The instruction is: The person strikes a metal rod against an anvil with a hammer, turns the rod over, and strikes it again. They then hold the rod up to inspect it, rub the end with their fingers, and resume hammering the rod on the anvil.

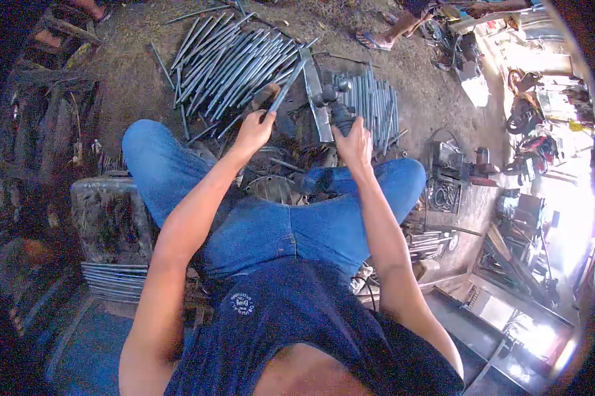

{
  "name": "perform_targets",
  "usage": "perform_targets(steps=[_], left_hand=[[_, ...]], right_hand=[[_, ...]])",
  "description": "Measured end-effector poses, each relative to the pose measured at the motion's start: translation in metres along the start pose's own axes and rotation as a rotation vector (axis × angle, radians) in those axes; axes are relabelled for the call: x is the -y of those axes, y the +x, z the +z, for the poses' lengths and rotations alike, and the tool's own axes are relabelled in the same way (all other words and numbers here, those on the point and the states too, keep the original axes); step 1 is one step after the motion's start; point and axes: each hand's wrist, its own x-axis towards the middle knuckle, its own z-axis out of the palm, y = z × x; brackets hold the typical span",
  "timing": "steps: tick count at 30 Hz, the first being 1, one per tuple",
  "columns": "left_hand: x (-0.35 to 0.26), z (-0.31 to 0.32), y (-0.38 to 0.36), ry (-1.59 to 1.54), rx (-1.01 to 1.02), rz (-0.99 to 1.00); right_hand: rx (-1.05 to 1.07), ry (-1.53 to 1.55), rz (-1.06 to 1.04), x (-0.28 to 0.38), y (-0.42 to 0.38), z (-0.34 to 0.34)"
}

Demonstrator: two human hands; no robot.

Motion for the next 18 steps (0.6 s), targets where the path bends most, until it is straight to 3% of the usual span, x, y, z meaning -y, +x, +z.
perform_targets(steps=[4, 7, 10, 16, 18], left_hand=[[0.01, 0.002, 0.007, 0.054, 0.057, -0.059], [0.009, 0.003, 0.007, 0.041, -0.032, 0.024], [0.02, 0.004, 0.015, 0.033, 0.076, -0.053], [0.024, 0.007, 0.017, 0.127, 0.052, 0.027], [0.008, 0.005, 0.005, 0.156, -0.063, 0.026]], right_hand=[[-0.006, -0.026, -0.012, 0.006, -0.008, 0.002], [-0.035, -0.013, 0.021, 0.014, -0.009, -0.001], [0.002, -0.002, 0.057, 0.016, -0.011, -0.001], [0.025, 0.046, 0.069, 0.017, -0.012, 0.0], [0.049, -0.005, 0.081, 0.02, -0.012, 0.0]])
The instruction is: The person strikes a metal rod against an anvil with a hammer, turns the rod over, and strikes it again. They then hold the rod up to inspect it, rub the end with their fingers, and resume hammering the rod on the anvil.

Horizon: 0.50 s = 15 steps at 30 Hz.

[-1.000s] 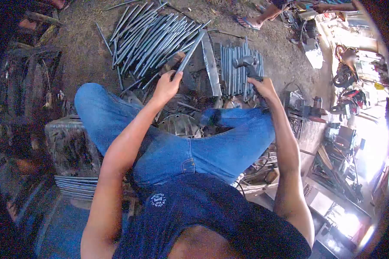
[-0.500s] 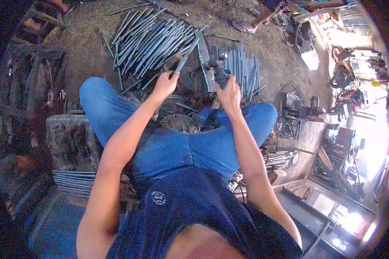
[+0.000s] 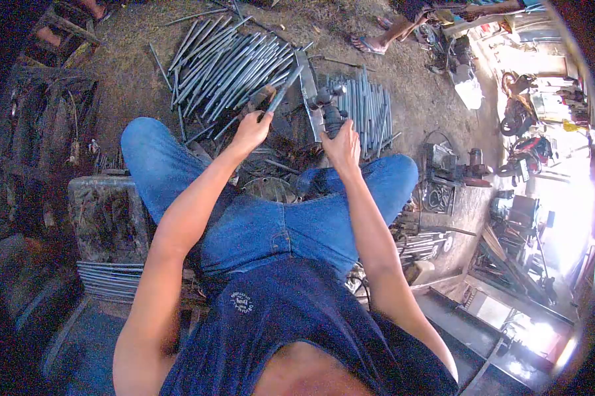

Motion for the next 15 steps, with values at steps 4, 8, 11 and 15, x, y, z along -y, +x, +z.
perform_targets(steps=[4, 8, 11, 15], left_hand=[[0.003, 0.002, 0.004, -0.035, 0.02, -0.03], [0.015, 0.008, 0.008, -0.085, 0.054, 0.02], [0.015, 0.009, 0.013, -0.106, 0.07, 0.015], [0.017, 0.012, 0.016, -0.08, 0.104, -0.064]], right_hand=[[-0.032, 0.005, 0.026, 0.002, 0.002, 0.004], [-0.043, 0.163, 0.022, -0.011, 0.01, 0.008], [0.032, 0.244, 0.092, -0.019, 0.017, 0.0], [0.33, 0.714, 0.276, -0.01, -0.005, -0.014]])
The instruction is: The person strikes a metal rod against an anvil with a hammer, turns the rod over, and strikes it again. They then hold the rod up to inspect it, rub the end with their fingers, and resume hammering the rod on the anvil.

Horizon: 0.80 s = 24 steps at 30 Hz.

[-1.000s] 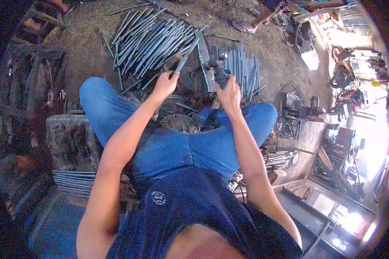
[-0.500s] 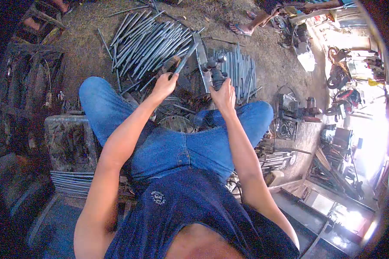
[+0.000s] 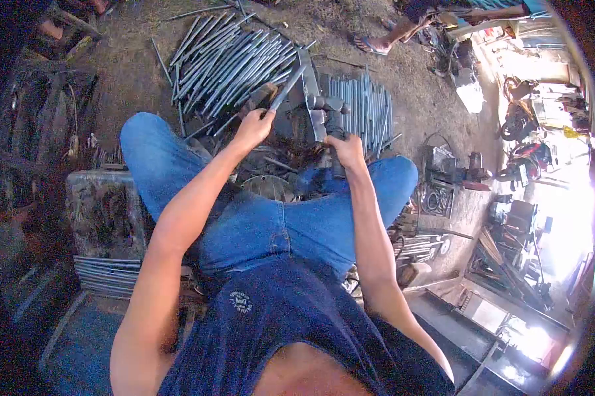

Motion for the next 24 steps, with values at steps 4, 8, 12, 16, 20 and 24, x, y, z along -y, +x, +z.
perform_targets(steps=[4, 8, 12, 16, 20, 24], left_hand=[[-0.005, -0.001, -0.004, -0.048, 0.019, -0.001], [0.001, 0.0, 0.0, -0.033, 0.063, -0.077], [0.007, 0.001, 0.002, -0.072, 0.033, -0.08], [0.006, -0.001, 0.007, -0.032, 0.029, -0.041], [-0.005, -0.008, -0.002, 0.026, 0.011, -0.031], [-0.008, -0.007, -0.005, -0.032, 0.032, -0.057]], right_hand=[[0.166, 0.414, 0.057, -0.016, -0.002, 0.01], [0.385, 0.825, 0.212, -0.047, 0.007, 0.023], [0.372, 0.904, 0.253, -0.05, 0.006, 0.03], [0.53, 1.124, 0.304, -0.031, -0.008, 0.024], [0.8, 1.599, 0.441, -0.044, -0.007, 0.023], [0.869, 1.673, 0.48, -0.061, 0.004, 0.027]])
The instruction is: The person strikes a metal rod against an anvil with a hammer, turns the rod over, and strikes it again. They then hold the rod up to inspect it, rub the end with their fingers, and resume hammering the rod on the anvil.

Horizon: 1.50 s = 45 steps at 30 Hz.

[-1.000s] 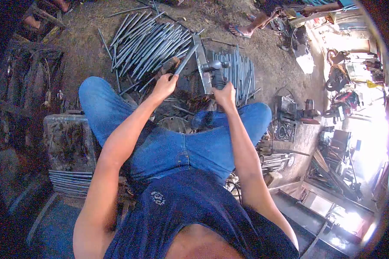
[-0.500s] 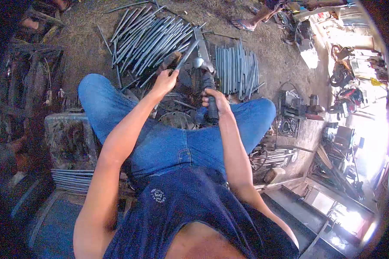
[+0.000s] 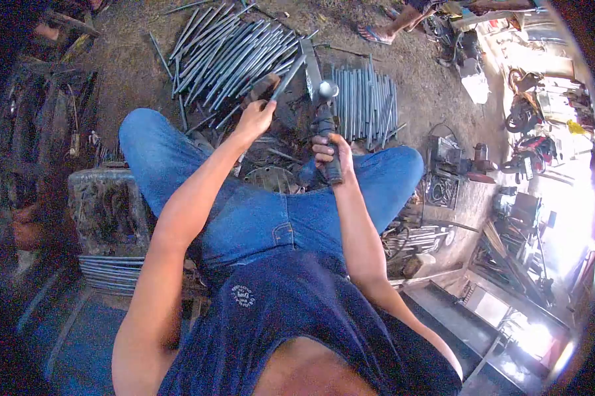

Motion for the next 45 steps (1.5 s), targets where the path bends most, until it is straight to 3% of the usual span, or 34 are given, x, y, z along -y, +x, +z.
perform_targets(steps=[6, 9, 11, 12, 14, 15, 18, 23, 25, 28, 29, 33, 35, 36, 38, 39, 40, 42, 45], left_hand=[[0.015, 0.006, 0.009, 0.009, -0.021, 0.005], [0.021, 0.007, 0.013, 0.08, -0.027, 0.067], [0.02, 0.007, 0.012, 0.078, -0.008, 0.045], [0.018, 0.006, 0.011, 0.076, 0.011, 0.017], [0.034, 0.013, 0.02, 0.054, -0.014, 0.024], [0.032, 0.012, 0.018, 0.032, -0.034, 0.028], [0.023, 0.007, 0.01, 0.033, 0.065, -0.014], [0.023, 0.005, -0.003, 0.095, 0.083, 0.037], [0.025, 0.008, -0.012, 0.096, 0.057, 0.058], [0.03, 0.009, -0.016, 0.095, 0.074, 0.115], [0.031, 0.009, -0.018, 0.096, 0.077, 0.11], [0.033, 0.004, -0.019, 0.133, 0.131, 0.167], [0.034, 0.003, -0.02, 0.134, 0.122, 0.187], [0.031, 0.0, -0.019, 0.133, 0.125, 0.185], [0.026, -0.008, -0.016, 0.197, 0.278, 0.08], [0.025, -0.008, -0.016, 0.222, 0.285, 0.058], [0.029, -0.008, -0.014, 0.223, 0.29, 0.057], [0.032, -0.009, -0.012, 0.257, 0.267, 0.136], [0.031, -0.008, -0.016, 0.231, 0.251, 0.119]], right_hand=[[0.06, 0.002, 0.089, 0.002, -0.003, 0.002], [-0.009, -0.026, 0.004, 0.001, -0.002, 0.003], [-0.254, -0.281, -0.072, 0.0, -0.001, 0.008], [-0.251, -0.283, -0.073, -0.005, -0.001, 0.015], [-0.632, -0.798, -0.298, -0.019, -0.005, 0.031], [-0.65, -0.971, -0.285, -0.016, -0.006, 0.033], [-0.787, -1.05, -0.364, -0.018, -0.007, 0.039], [-0.818, -1.133, -0.447, -0.016, -0.004, 0.028], [-0.812, -1.331, -0.597, -0.003, 0.0, 0.003], [-0.798, -1.584, -0.662, 0.001, -0.002, -0.006], [-0.973, -1.707, -0.548, 0.011, -0.002, -0.014], [-1.014, -1.781, -0.466, -0.003, -0.013, 0.029], [-0.92, -1.877, -0.493, -0.013, -0.019, 0.052], [-0.924, -1.876, -0.49, -0.008, -0.017, 0.041], [-0.724, -1.492, -0.409, 0.005, -0.01, 0.012], [-0.724, -1.408, -0.308, -0.001, -0.011, 0.028], [-0.729, -1.404, -0.308, -0.001, -0.008, 0.028], [-0.802, -1.05, -0.357, -0.001, 0.0, 0.033], [-0.819, -1.018, -0.44, -0.011, 0.004, 0.042]])
